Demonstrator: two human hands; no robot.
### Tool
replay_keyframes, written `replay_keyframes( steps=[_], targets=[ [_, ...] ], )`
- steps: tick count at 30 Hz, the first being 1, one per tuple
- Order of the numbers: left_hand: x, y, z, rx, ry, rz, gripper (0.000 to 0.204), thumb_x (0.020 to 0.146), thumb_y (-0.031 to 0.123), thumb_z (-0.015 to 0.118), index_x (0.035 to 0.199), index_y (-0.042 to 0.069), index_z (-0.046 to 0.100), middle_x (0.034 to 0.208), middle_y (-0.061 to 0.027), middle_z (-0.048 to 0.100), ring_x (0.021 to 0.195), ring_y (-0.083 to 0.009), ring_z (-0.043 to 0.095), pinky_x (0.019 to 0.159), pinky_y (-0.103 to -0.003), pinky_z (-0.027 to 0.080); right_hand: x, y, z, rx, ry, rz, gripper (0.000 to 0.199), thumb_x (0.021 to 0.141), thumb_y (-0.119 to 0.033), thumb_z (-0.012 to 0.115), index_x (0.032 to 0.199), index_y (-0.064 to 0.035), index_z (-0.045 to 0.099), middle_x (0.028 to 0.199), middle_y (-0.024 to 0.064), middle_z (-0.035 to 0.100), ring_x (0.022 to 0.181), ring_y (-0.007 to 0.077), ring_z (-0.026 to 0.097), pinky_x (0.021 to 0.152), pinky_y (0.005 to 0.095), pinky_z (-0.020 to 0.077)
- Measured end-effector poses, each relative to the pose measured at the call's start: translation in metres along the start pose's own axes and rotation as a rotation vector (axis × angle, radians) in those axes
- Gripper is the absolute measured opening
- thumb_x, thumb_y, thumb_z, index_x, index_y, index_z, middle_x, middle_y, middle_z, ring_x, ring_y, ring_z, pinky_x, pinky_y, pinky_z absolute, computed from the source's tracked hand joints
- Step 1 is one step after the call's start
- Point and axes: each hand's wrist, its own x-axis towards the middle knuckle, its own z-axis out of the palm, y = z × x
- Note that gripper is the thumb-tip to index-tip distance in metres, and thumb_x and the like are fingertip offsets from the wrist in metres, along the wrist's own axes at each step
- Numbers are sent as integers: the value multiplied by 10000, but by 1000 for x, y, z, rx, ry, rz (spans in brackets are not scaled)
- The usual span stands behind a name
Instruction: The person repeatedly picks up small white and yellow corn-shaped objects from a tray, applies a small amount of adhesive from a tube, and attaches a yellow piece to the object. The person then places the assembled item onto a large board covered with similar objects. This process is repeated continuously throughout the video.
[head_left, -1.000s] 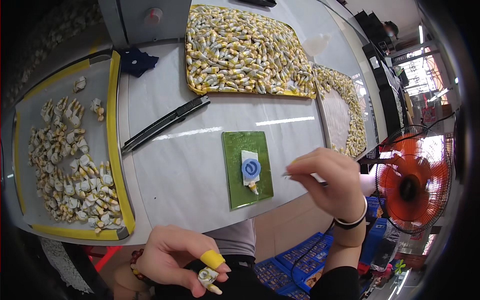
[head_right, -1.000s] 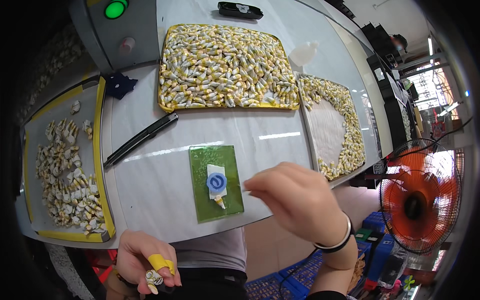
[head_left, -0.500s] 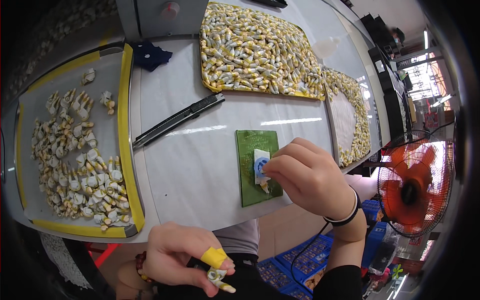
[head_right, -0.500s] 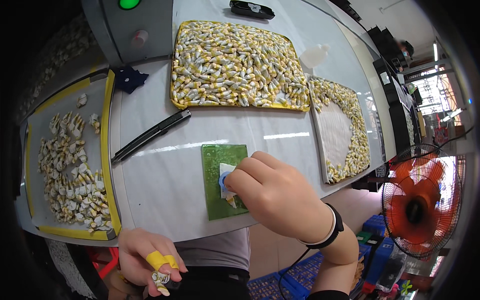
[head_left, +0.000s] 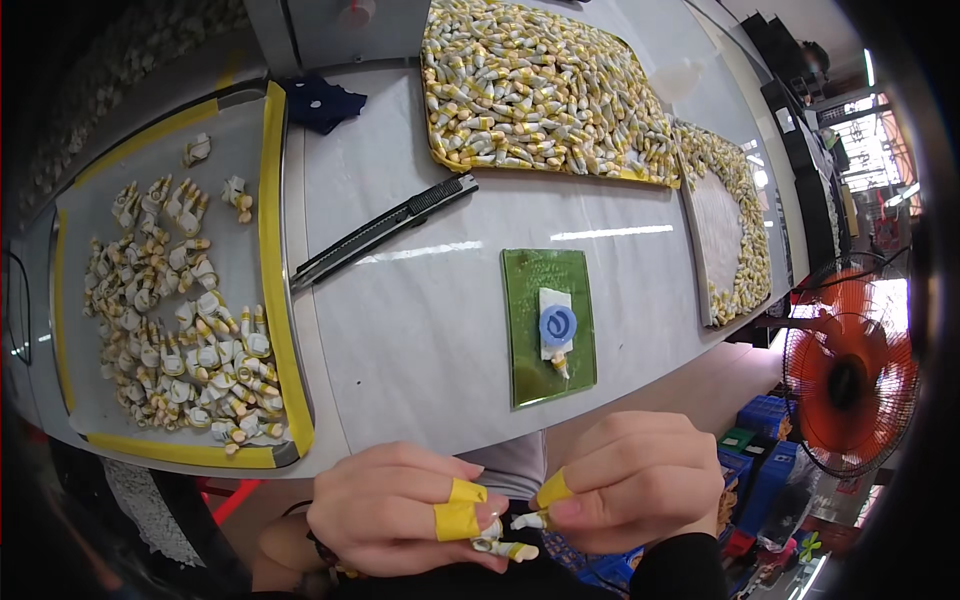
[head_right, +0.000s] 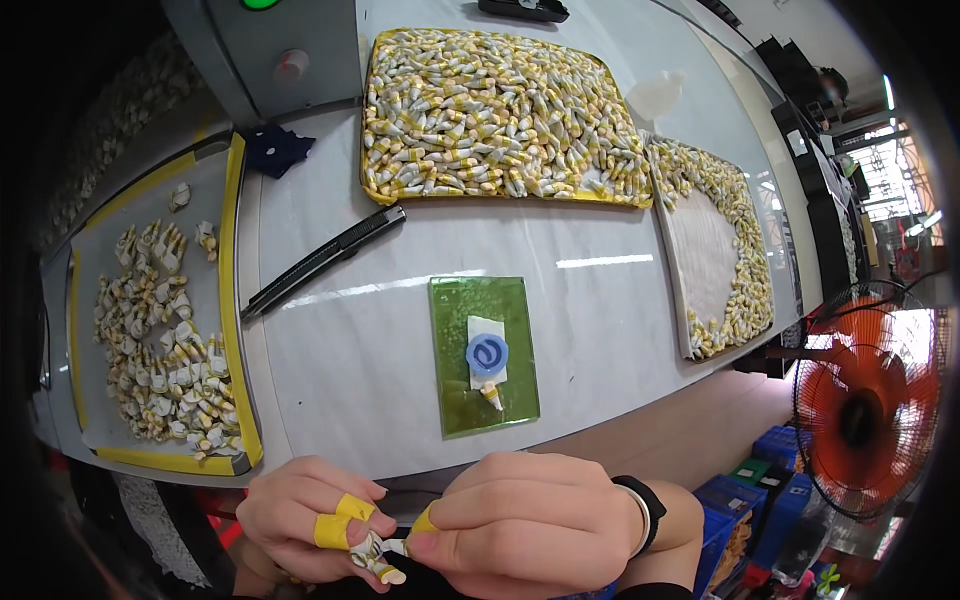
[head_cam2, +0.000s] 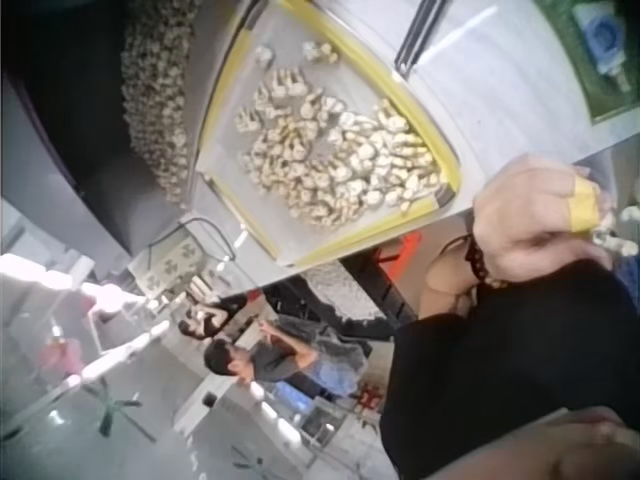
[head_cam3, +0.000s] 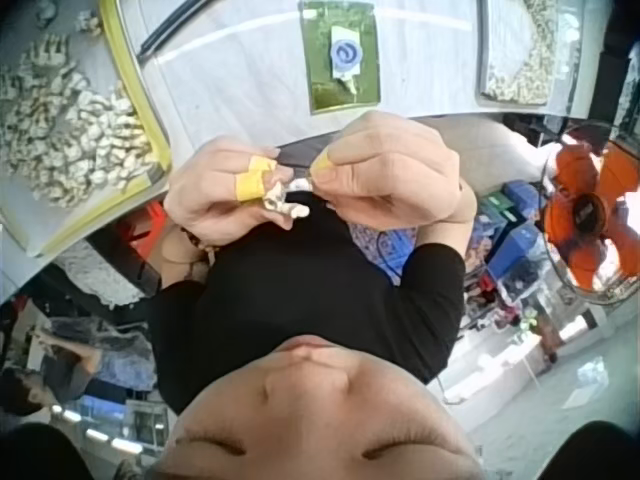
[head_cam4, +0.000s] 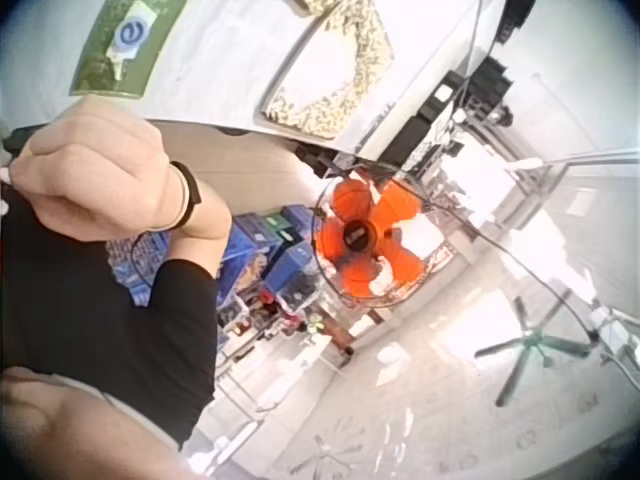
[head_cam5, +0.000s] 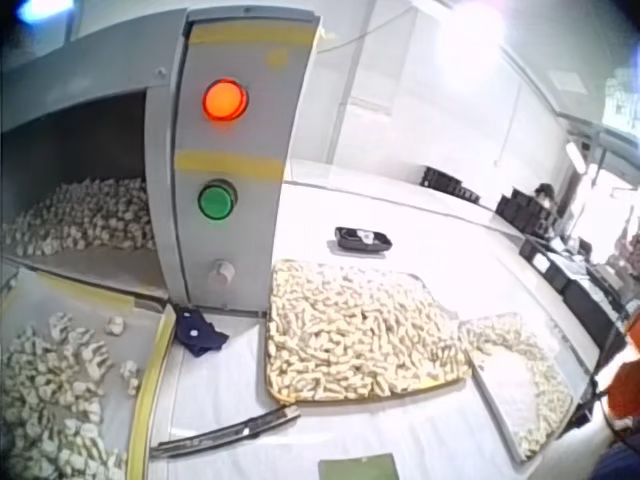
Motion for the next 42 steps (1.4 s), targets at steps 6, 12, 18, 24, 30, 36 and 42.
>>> replay_keyframes(
  steps=[6, 12, 18, 24, 30, 36, 42],
  targets=[
    [-1, 1, 2, 55, 3, 4, 389, 637, 136, 828, 977, 55, 656, 963, -34, 669, 799, -199, 625, 711, -291, 553, 3, -2, 2, 15, -81, -48, 191, 640, 24, 754, 775, -24, 629, 754, 98, 645, 574, 209, 619, 491, 278, 499],
    [5, 9, -2, 216, -53, 79, 366, 635, 129, 828, 939, 22, 654, 905, -65, 677, 756, -209, 643, 695, -291, 570, 8, 3, 0, 62, -178, -123, 166, 678, 43, 726, 773, 29, 590, 791, 141, 634, 599, 239, 621, 512, 311, 518],
    [4, 8, 3, 176, 17, 112, 330, 620, 123, 834, 875, 7, 661, 840, -72, 679, 732, -211, 653, 690, -295, 578, 7, 3, 0, 103, -193, -111, 162, 665, 55, 725, 747, 25, 588, 761, 140, 630, 597, 243, 621, 497, 309, 513],
    [4, 10, 1, 233, -27, 86, 314, 634, 136, 828, 872, 19, 661, 830, -67, 676, 726, -212, 652, 681, -301, 575, 5, 2, 4, 64, -126, -89, 195, 633, 44, 747, 757, -1, 603, 734, 122, 635, 575, 230, 614, 490, 299, 501],
    [0, 7, 14, 365, 104, 71, 459, 611, 120, 838, 959, 93, 540, 915, -80, 655, 789, -214, 631, 718, -375, 559, 0, -8, 14, -41, 28, 26, 263, 584, 16, 781, 792, -46, 634, 728, 86, 648, 556, 216, 606, 481, 286, 478],
    [0, -2, 2, -169, 26, -201, 348, 660, 119, 822, 912, -7, 617, 759, -133, 669, 673, -223, 650, 651, -318, 538, 4, 11, 8, 207, -41, -17, 167, 629, -68, 804, 746, -67, 686, 706, 49, 592, 591, 190, 562, 513, 283, 441],
    [-1, 1, 5, -661, 30, -454, 248, 713, 28, 767, 912, -55, 643, 845, -128, 678, 767, -168, 653, 702, -271, 508, 15, 23, 3, 304, -191, -66, 137, 749, -59, 718, 878, -45, 676, 806, 51, 528, 673, 175, 489, 587, 274, 377]
  ],
)
